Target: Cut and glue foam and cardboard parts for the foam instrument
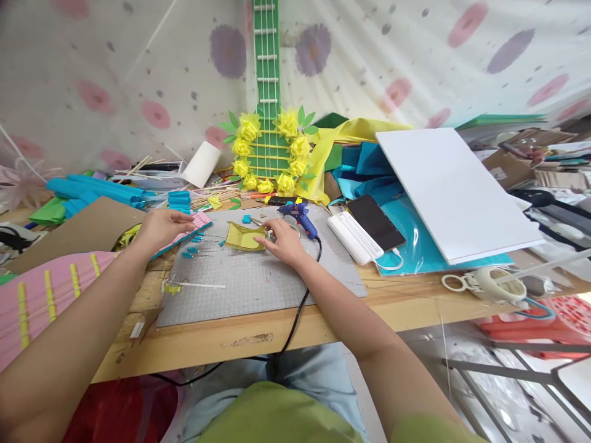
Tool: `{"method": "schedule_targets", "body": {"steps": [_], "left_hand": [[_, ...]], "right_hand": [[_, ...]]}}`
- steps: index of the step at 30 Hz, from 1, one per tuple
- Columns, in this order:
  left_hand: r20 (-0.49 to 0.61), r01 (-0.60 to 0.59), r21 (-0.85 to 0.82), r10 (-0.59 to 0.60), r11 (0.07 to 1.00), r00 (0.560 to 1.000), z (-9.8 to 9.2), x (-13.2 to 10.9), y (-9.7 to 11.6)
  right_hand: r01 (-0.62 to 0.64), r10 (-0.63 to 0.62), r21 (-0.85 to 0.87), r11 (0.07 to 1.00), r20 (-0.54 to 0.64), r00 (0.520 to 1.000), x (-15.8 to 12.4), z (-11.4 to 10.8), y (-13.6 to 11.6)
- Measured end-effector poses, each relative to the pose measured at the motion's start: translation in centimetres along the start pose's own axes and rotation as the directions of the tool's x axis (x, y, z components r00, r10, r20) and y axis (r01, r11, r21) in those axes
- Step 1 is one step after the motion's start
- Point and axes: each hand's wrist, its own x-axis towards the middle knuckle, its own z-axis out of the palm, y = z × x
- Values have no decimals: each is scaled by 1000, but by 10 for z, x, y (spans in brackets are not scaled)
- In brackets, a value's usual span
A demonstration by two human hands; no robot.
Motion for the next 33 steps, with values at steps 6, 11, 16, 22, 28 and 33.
{"method": "schedule_targets", "body": {"steps": [6, 11, 16, 22, 28, 33], "left_hand": [[51, -23, -88, 28, 996, 998, 1, 7, -5], [51, 34, -65, -31, 997, 998, -6, 13, 4], [-7, -45, 8, 45, 999, 999, -1, 15, 20], [31, -96, -16, 97, 995, 995, 14, 9, 32], [90, 15, -161, 0, 987, 996, 25, 2, 25], [141, 189, -144, -169, 971, 975, 16, -10, 28]], "right_hand": [[174, -157, -105, 979, 148, 976, -2, 8, -6], [149, -125, -166, 975, 151, 981, 0, 13, -8], [135, -115, -160, 978, 127, 985, -5, 13, -6], [101, -83, -130, 986, 138, 987, -12, 13, -4], [98, -82, -109, 989, 144, 986, -8, 15, -6], [132, -122, -81, 988, 122, 985, -4, 18, -6]]}}
